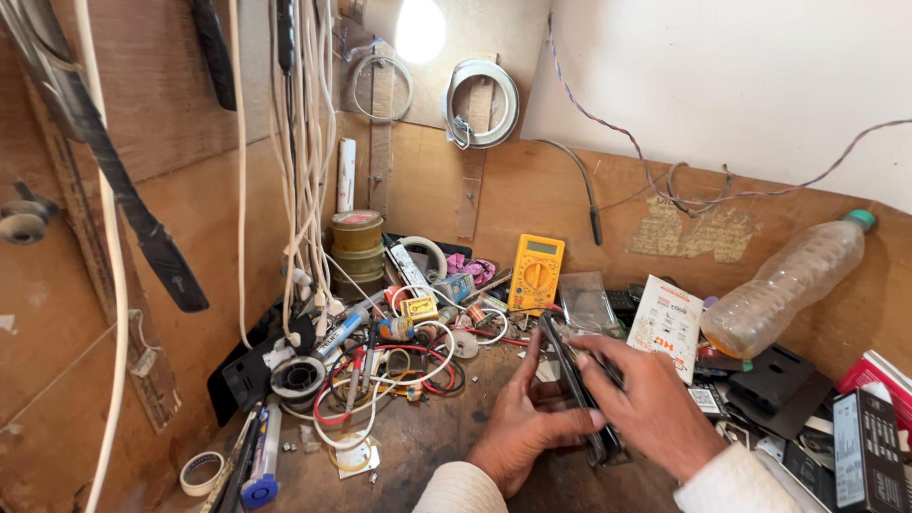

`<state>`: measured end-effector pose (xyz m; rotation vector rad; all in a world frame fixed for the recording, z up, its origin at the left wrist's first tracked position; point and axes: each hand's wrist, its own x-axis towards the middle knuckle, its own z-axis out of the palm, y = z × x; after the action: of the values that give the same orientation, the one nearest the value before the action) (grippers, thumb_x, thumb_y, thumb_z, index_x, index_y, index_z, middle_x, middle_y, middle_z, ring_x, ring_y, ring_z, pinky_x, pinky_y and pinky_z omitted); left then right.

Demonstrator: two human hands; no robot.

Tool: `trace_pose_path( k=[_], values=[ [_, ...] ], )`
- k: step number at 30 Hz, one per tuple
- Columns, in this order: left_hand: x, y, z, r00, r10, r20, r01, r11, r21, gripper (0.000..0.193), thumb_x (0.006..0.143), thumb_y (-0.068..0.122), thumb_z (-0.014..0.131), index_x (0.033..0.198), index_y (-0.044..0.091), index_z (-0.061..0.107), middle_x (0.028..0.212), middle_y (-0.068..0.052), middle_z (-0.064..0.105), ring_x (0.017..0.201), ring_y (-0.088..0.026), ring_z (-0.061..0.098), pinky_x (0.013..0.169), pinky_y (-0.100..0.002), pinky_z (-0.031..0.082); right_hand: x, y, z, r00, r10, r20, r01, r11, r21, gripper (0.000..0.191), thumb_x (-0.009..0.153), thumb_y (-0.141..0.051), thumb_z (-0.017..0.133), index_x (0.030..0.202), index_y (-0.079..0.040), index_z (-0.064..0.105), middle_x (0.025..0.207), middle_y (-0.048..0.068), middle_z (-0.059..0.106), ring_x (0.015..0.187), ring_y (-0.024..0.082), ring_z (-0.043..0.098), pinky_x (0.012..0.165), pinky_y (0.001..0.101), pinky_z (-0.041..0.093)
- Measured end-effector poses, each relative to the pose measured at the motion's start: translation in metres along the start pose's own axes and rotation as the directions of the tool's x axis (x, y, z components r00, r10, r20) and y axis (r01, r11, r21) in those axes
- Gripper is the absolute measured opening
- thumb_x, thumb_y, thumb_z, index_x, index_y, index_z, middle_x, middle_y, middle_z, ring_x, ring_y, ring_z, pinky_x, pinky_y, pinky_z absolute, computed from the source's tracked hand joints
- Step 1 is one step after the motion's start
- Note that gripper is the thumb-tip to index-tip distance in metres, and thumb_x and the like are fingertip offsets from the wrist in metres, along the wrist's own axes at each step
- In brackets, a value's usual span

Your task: The person disassembles a small electronic device on a cluttered workbench, using a prying tool to separate the back cover and then a screwdriver to remove screws. They lift out the battery and continue to pry and adjust internal components.

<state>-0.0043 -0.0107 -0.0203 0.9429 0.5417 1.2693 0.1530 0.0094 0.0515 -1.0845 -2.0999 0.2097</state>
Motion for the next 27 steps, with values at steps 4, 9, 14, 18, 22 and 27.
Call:
trace_pose_path(
  k=[4,9,14,18,22,27],
  values=[
    [-0.002,0.001,0.003,1.000,-0.001,-0.007,0.001,1.000,0.029,0.135,0.063,0.008,0.087,0.167,0.020,0.002,0.118,-0.012,0.072,0.106,-0.019,0.069,0.088,-0.037,0.059,0.023,-0.003,0.001,0.993,0.091,0.076,-0.083,0.991,-0.109,0.035,0.087,-0.023,0.063,0.115,-0.005,0.073,0.086,0.023,0.076,0.077,0.035,0.078,0.070,0.0418,0.058],
    [-0.004,0.002,0.006,0.998,0.061,0.011,-0.062,0.997,0.055,0.136,0.064,0.010,0.089,0.168,0.012,0.001,0.119,-0.013,0.072,0.109,-0.018,0.070,0.094,-0.034,0.057,0.034,-0.009,-0.002,0.992,0.076,0.102,-0.056,0.981,-0.187,0.034,0.085,-0.023,0.064,0.112,-0.005,0.075,0.087,0.023,0.076,0.079,0.036,0.077,0.071,0.0428,0.059],
    [-0.003,0.001,0.007,1.000,0.017,-0.007,-0.017,1.000,0.024,0.138,0.062,0.009,0.088,0.166,0.012,-0.003,0.118,-0.013,0.073,0.108,-0.019,0.069,0.095,-0.035,0.057,0.035,-0.015,-0.003,0.988,0.117,0.101,-0.094,0.973,-0.210,0.034,0.084,-0.024,0.065,0.110,-0.005,0.075,0.084,0.024,0.075,0.077,0.037,0.076,0.070,0.0444,0.058],
    [-0.003,0.002,0.008,1.000,0.030,-0.006,-0.029,0.999,0.035,0.138,0.063,0.009,0.089,0.166,0.010,-0.004,0.118,-0.015,0.072,0.109,-0.020,0.069,0.097,-0.036,0.056,0.036,-0.023,-0.004,0.986,0.133,0.102,-0.104,0.963,-0.248,0.033,0.085,-0.025,0.065,0.109,-0.004,0.074,0.084,0.024,0.075,0.076,0.039,0.075,0.070,0.0459,0.058],
    [-0.003,0.003,0.008,0.999,0.044,0.001,-0.044,0.998,0.050,0.138,0.063,0.010,0.089,0.166,0.011,-0.003,0.120,-0.015,0.072,0.111,-0.020,0.069,0.098,-0.035,0.055,0.040,-0.031,-0.007,0.983,0.134,0.127,-0.093,0.955,-0.282,0.037,0.085,-0.025,0.066,0.115,-0.005,0.070,0.083,0.025,0.074,0.081,0.042,0.073,0.073,0.0491,0.056],
    [-0.003,0.003,0.009,0.999,0.039,0.004,-0.039,0.998,0.043,0.138,0.063,0.012,0.090,0.167,0.012,-0.001,0.122,-0.014,0.072,0.112,-0.020,0.069,0.098,-0.036,0.055,0.046,-0.037,-0.005,0.975,0.121,0.184,-0.051,0.936,-0.347,0.048,0.084,-0.020,0.065,0.131,-0.012,0.068,0.085,0.028,0.071,0.085,0.044,0.070,0.078,0.0518,0.055]
  ],
)
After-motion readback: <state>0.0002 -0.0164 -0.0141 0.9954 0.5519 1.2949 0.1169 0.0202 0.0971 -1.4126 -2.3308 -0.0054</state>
